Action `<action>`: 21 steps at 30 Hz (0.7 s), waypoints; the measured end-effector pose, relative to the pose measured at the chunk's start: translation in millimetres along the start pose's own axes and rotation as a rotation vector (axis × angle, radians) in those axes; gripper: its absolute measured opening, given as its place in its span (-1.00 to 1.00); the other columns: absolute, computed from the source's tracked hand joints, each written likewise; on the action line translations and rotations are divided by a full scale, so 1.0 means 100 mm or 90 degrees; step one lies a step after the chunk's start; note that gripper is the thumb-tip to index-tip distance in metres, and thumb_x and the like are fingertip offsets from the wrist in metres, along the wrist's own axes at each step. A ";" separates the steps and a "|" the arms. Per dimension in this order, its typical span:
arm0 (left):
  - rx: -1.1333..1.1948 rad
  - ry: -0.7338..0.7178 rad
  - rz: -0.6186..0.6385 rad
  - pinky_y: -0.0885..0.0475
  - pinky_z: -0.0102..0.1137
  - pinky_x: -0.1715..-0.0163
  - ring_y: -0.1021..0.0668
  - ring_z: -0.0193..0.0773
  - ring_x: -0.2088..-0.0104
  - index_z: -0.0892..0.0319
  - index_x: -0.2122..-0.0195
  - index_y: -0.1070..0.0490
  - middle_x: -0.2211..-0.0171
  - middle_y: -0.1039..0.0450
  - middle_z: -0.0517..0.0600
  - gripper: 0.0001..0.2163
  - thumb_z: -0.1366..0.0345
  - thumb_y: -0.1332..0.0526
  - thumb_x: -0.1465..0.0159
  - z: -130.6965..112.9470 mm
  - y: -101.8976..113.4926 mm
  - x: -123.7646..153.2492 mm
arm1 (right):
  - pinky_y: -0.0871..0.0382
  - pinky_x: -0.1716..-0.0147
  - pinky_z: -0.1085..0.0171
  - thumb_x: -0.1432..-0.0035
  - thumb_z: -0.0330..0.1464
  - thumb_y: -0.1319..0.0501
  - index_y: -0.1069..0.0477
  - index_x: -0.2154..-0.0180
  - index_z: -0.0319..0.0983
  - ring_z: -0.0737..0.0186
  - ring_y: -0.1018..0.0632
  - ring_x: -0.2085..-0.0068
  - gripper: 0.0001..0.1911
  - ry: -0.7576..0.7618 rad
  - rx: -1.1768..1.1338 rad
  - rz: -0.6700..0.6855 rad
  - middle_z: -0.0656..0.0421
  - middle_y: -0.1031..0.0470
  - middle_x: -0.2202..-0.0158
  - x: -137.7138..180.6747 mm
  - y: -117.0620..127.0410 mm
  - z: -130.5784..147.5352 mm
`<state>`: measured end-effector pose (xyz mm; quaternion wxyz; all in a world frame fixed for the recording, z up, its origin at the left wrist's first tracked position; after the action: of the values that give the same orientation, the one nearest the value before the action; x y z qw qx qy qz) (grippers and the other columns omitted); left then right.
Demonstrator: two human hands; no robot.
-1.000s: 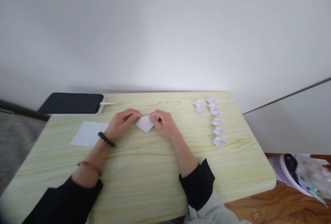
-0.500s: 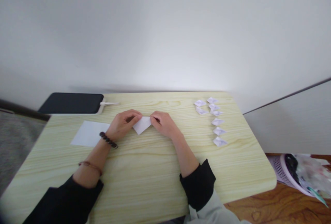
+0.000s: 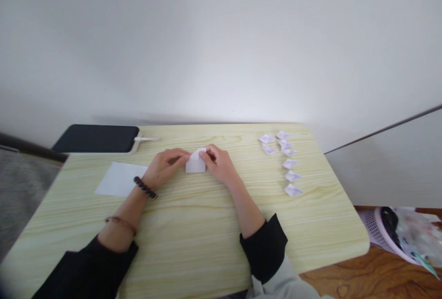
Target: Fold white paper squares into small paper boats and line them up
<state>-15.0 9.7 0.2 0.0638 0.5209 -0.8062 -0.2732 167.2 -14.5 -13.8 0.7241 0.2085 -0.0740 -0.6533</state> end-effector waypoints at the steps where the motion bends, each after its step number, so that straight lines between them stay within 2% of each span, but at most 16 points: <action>1: -0.007 -0.009 0.014 -0.42 -0.37 0.28 -0.55 -0.23 0.33 0.18 0.41 -0.52 0.36 -0.57 0.01 -0.76 0.18 -0.13 -0.24 -0.01 0.00 0.00 | -0.22 0.52 0.37 -0.21 -0.19 -0.10 -0.34 0.37 -0.21 0.36 -0.38 0.51 -0.77 -0.008 -0.016 -0.005 0.26 -0.38 0.54 0.00 -0.01 -0.01; 4: -0.029 -0.024 0.042 -0.42 -0.35 0.27 -0.55 -0.22 0.35 0.17 0.40 -0.52 0.38 -0.57 0.01 -0.76 0.17 -0.12 -0.24 -0.02 0.00 -0.01 | -0.25 0.52 0.37 -0.19 -0.17 -0.14 -0.35 0.34 -0.21 0.34 -0.42 0.50 -0.77 -0.025 -0.045 -0.015 0.24 -0.44 0.52 -0.02 -0.02 -0.04; 9: 0.005 0.016 0.025 -0.43 -0.33 0.23 -0.55 -0.23 0.34 0.15 0.29 -0.49 0.35 -0.57 -0.01 -0.81 0.17 -0.19 -0.19 0.00 -0.02 0.00 | -0.30 0.48 0.34 -0.15 -0.20 -0.18 -0.35 0.24 -0.20 0.32 -0.46 0.49 -0.78 -0.015 -0.057 -0.023 0.24 -0.49 0.49 -0.01 -0.03 -0.02; 12: 0.065 0.051 -0.040 -0.43 -0.34 0.26 -0.55 -0.24 0.35 0.16 0.29 -0.41 0.39 -0.54 -0.03 -0.80 0.16 -0.23 -0.15 0.04 -0.03 0.00 | -0.31 0.47 0.34 -0.11 -0.23 -0.24 -0.20 0.03 -0.15 0.33 -0.45 0.50 -0.59 0.000 -0.094 -0.017 0.28 -0.47 0.48 0.01 -0.03 -0.01; 14: 0.106 0.074 -0.101 -0.42 -0.35 0.29 -0.54 -0.26 0.35 0.16 0.32 -0.35 0.39 -0.52 -0.03 -0.79 0.15 -0.24 -0.14 0.09 -0.02 0.00 | -0.34 0.43 0.33 -0.08 -0.28 -0.27 -0.13 -0.04 -0.13 0.33 -0.47 0.45 -0.48 0.030 -0.108 0.006 0.26 -0.49 0.40 0.03 -0.03 0.00; 17: 0.153 0.101 -0.162 -0.41 -0.37 0.33 -0.52 -0.28 0.39 0.16 0.33 -0.30 0.40 -0.49 -0.05 -0.78 0.15 -0.25 -0.12 0.15 -0.01 -0.02 | -0.36 0.33 0.32 -0.06 -0.42 -0.23 -0.24 0.01 -0.15 0.33 -0.49 0.36 -0.57 0.112 -0.060 0.042 0.20 -0.49 0.25 0.04 -0.02 0.03; 21: 0.137 0.099 -0.183 -0.41 -0.36 0.31 -0.52 -0.28 0.39 0.16 0.32 -0.32 0.42 -0.48 -0.05 -0.79 0.16 -0.25 -0.12 0.16 -0.01 -0.02 | -0.35 0.36 0.35 -0.07 -0.54 -0.14 -0.45 0.18 -0.16 0.34 -0.46 0.35 -0.72 0.179 0.043 0.034 0.17 -0.45 0.25 0.03 -0.02 0.07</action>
<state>-19.9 17.0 -13.3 0.0301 0.6541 -0.7406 -0.1510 163.1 -18.7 -9.1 0.7370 0.3200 0.0010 -0.5954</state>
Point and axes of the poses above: each hand's wrist, its own x-axis away from the middle knuckle, its own y-axis out of the back of the hand, z = x × y, the point moved 2 cm from there along -x, towards the middle knuckle
